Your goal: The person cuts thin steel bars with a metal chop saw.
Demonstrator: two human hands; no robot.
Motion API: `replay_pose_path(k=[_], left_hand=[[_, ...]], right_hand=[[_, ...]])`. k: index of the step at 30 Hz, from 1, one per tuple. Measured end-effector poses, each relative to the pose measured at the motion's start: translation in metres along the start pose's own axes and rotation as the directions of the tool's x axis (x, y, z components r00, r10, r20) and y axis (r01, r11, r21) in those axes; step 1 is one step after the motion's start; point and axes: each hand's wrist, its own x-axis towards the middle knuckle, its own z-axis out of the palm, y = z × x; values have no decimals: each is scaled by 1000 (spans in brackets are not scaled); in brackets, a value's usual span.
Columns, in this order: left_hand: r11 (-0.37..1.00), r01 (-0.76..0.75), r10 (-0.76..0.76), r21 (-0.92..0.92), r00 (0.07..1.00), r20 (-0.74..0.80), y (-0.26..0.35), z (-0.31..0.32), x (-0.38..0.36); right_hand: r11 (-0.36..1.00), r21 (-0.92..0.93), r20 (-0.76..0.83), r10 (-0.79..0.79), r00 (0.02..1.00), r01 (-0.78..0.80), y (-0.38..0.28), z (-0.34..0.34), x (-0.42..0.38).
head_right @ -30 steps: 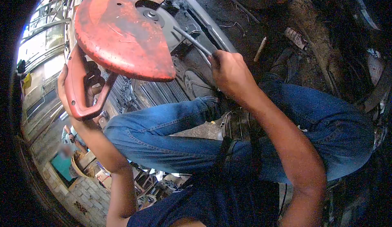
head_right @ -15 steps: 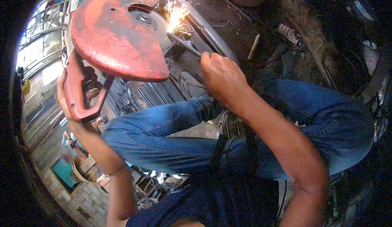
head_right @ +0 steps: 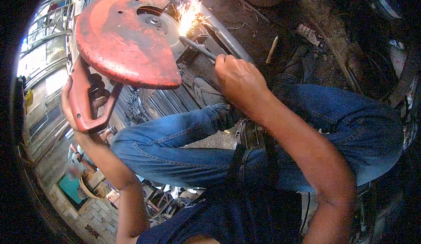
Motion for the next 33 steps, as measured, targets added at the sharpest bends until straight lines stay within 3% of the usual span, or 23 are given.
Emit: replay_pose_path(k=[16,33], left_hand=[[998,-66,65,19,996,60,-1,-4,4],[998,-57,57,25,998,-1,-2,-6,5]], right_hand=[[999,-50,13,-13,1000,14,0,-4,1],[995,100,60,2,998,-8,-12,-18,-2]])
